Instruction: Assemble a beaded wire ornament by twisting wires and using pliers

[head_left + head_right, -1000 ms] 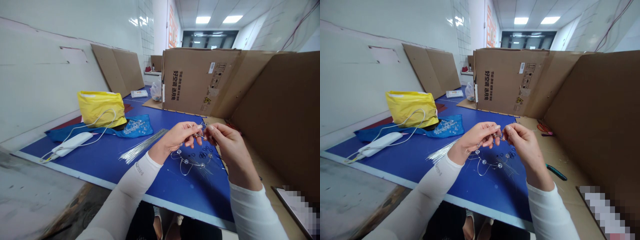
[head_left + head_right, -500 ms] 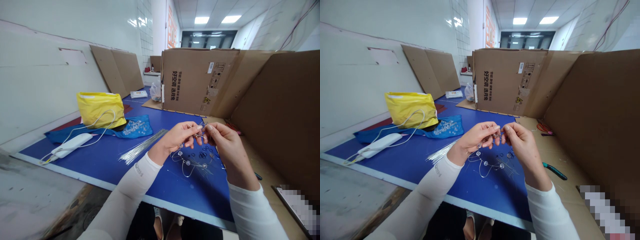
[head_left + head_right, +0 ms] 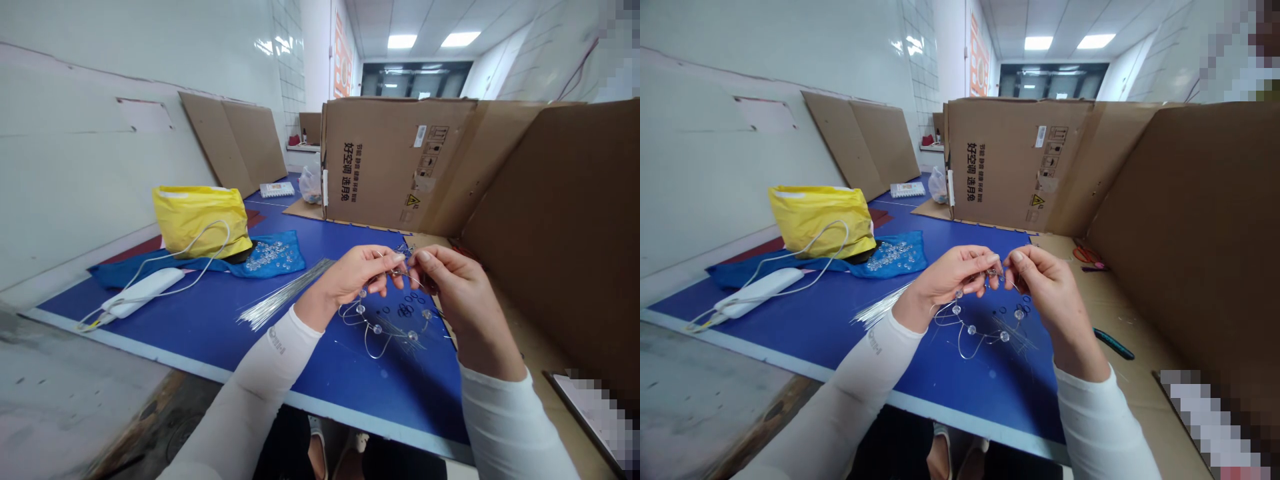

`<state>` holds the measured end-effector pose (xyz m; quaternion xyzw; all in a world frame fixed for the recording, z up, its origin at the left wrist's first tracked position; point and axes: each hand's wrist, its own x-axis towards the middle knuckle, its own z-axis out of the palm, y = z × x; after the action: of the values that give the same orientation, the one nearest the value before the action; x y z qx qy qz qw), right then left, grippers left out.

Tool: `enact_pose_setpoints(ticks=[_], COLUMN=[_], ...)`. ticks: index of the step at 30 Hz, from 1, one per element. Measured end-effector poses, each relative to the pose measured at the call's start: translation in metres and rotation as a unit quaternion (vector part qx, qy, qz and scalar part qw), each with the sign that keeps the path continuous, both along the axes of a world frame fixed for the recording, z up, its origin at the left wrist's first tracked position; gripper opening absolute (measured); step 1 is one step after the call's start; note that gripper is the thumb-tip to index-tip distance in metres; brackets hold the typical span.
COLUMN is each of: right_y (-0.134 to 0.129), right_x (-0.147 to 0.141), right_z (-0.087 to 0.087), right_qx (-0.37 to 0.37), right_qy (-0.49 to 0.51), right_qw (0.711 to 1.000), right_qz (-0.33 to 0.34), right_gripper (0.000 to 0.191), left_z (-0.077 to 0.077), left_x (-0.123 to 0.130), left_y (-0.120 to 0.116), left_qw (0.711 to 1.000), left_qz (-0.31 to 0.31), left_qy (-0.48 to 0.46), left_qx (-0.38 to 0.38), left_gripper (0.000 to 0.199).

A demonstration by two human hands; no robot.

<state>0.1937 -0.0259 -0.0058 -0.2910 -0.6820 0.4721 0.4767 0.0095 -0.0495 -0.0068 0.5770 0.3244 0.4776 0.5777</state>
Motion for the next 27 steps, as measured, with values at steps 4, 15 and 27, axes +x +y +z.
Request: enact_pose_setpoints(ticks=[4, 15, 27], right_y=[0.0004, -0.0015, -0.0016], right_x=[0.0013, 0.0045, 0.0070], right_z=[0.0010, 0.0048, 0.0059], right_qx=[-0.006, -0.020, -0.015], right_qy=[-0.015, -0.025, -0.055], right_qw=[1.000, 0.999, 0.997], right_qz=[-0.003, -0.005, -0.058], right_gripper=[0.038, 0.039, 0.039], left_z=[0.0014, 0.0060, 0.0026], left_x=[-0.0001, 0.0006, 0.0008], left_y=[-0.0004, -0.0041, -0.0014], left_qw=[1.000, 0.999, 1.000], left_qz=[-0.001, 0.020, 0.009], left_qy=[-0.003, 0.012, -0.001], left_qx=[-0.001, -0.023, -0.011], left_gripper=[0.028, 0.023, 0.019])
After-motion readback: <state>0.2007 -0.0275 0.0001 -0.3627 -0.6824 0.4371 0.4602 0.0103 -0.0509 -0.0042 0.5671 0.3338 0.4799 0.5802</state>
